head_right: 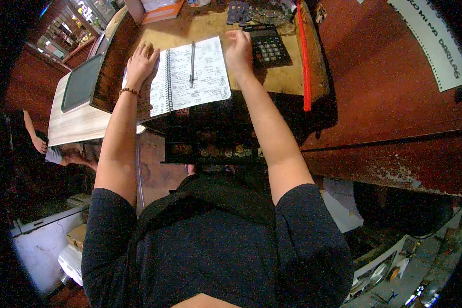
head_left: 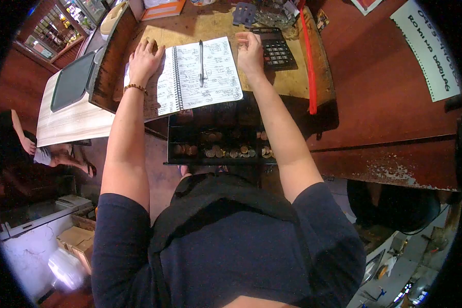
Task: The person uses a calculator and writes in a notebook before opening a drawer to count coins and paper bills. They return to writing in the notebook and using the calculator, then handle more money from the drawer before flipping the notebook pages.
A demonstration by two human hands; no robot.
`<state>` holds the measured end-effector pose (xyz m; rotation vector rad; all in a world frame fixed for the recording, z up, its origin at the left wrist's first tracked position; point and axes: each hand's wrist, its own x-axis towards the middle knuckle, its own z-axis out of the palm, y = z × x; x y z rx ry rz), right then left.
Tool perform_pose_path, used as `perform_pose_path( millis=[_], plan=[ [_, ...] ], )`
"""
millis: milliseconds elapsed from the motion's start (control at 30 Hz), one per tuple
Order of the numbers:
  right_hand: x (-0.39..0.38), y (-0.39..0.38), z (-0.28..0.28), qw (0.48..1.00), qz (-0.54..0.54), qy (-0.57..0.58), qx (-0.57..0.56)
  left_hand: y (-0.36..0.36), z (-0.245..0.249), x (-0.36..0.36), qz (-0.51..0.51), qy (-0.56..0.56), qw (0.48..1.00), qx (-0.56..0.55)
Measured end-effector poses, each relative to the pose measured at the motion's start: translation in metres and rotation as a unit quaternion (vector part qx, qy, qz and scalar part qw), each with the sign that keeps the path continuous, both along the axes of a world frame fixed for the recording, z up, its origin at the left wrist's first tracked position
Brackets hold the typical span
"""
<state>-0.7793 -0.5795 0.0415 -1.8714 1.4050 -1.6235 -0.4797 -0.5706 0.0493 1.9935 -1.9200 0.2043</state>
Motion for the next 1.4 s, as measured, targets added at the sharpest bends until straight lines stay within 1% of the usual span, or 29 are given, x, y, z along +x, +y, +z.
perform_pose_path(
  millis=[200, 300, 333, 367, 400, 467, 600, 667, 733, 800, 867, 900, 933, 967, 1000, 1033, 1100, 1167, 1200, 1267, 1367, 1400],
  plan=[
    [0.004, 0.003, 0.003, 1.0, 0.01, -0.022, -0.014, 0.0, 0.0, 0.0, 0.005, -0.003, 1.0, 0.006],
    [0.009, 0.009, 0.009, 1.0, 0.012, 0.007, -0.017, 0.001, 0.0, 0.0, 0.004, -0.002, 1.0, -0.003],
    [0.014, 0.019, 0.017, 0.988, 0.021, 0.109, -0.111, 0.001, -0.001, 0.0, 0.004, -0.002, 1.0, -0.003],
    [0.018, 0.028, 0.024, 0.956, 0.03, 0.209, -0.204, 0.0, -0.001, 0.001, 0.004, -0.001, 1.0, -0.005],
    [0.02, 0.033, 0.024, 0.956, 0.03, 0.209, -0.204, 0.001, -0.001, 0.001, 0.004, -0.001, 1.0, -0.007],
    [0.023, 0.04, 0.027, 0.939, 0.153, 0.28, -0.132, 0.001, 0.0, 0.001, 0.001, -0.003, 1.0, -0.01],
    [0.022, 0.036, 0.023, 0.939, 0.159, 0.283, -0.11, 0.0, -0.001, 0.002, -0.003, 0.0, 1.0, -0.012],
    [0.02, 0.031, 0.021, 0.943, 0.16, 0.286, -0.056, 0.0, 0.0, 0.002, -0.001, 0.0, 1.0, -0.008],
    [0.02, 0.032, 0.022, 0.947, 0.153, 0.278, -0.055, 0.0, -0.003, 0.003, 0.001, -0.001, 1.0, -0.004],
    [0.019, 0.035, 0.021, 0.951, 0.144, 0.269, -0.054, -0.001, -0.006, 0.004, -0.019, 0.001, 0.998, -0.057],
    [0.022, 0.037, 0.022, 0.948, 0.157, 0.26, -0.092, 0.03, 0.036, -0.023, -0.03, -0.044, 0.998, 0.035],
    [0.021, 0.041, 0.02, 0.929, 0.153, 0.31, -0.129, 0.012, 0.004, -0.014, -0.015, 0.038, 0.995, -0.089],
    [0.02, 0.046, 0.036, 0.898, 0.187, 0.397, 0.019, 0.012, 0.007, -0.012, -0.023, 0.037, 0.993, -0.113],
    [0.021, 0.048, 0.037, 0.908, 0.183, 0.377, 0.009, 0.015, 0.011, -0.015, -0.018, 0.07, 0.992, -0.103],
    [0.022, 0.046, 0.033, 0.926, 0.18, 0.331, -0.024, 0.021, 0.017, -0.019, -0.007, 0.056, 0.995, -0.085],
    [0.021, 0.04, 0.026, 0.938, 0.193, 0.289, -0.017, 0.014, 0.008, -0.018, 0.004, 0.048, 0.994, -0.099],
    [0.021, 0.04, 0.029, 0.937, 0.208, 0.278, -0.036, 0.012, 0.003, -0.013, 0.001, 0.042, 0.995, -0.094],
    [0.021, 0.042, 0.034, 0.951, 0.169, 0.258, 0.013, 0.01, -0.002, -0.01, -0.004, 0.036, 0.995, -0.097],
    [0.022, 0.04, 0.032, 0.952, 0.171, 0.255, 0.008, 0.012, 0.0, -0.009, -0.002, 0.032, 0.994, -0.1],
    [0.022, 0.035, 0.023, 0.968, 0.143, 0.208, 0.009, 0.013, 0.002, -0.01, -0.03, 0.039, 0.995, -0.089],
    [0.021, 0.033, 0.022, 0.971, 0.139, 0.195, 0.02, 0.015, 0.006, -0.012, -0.051, 0.025, 0.995, -0.078],
    [0.021, 0.033, 0.022, 0.971, 0.14, 0.194, 0.017, 0.019, 0.008, -0.015, -0.064, 0.021, 0.988, -0.136]
  ],
)
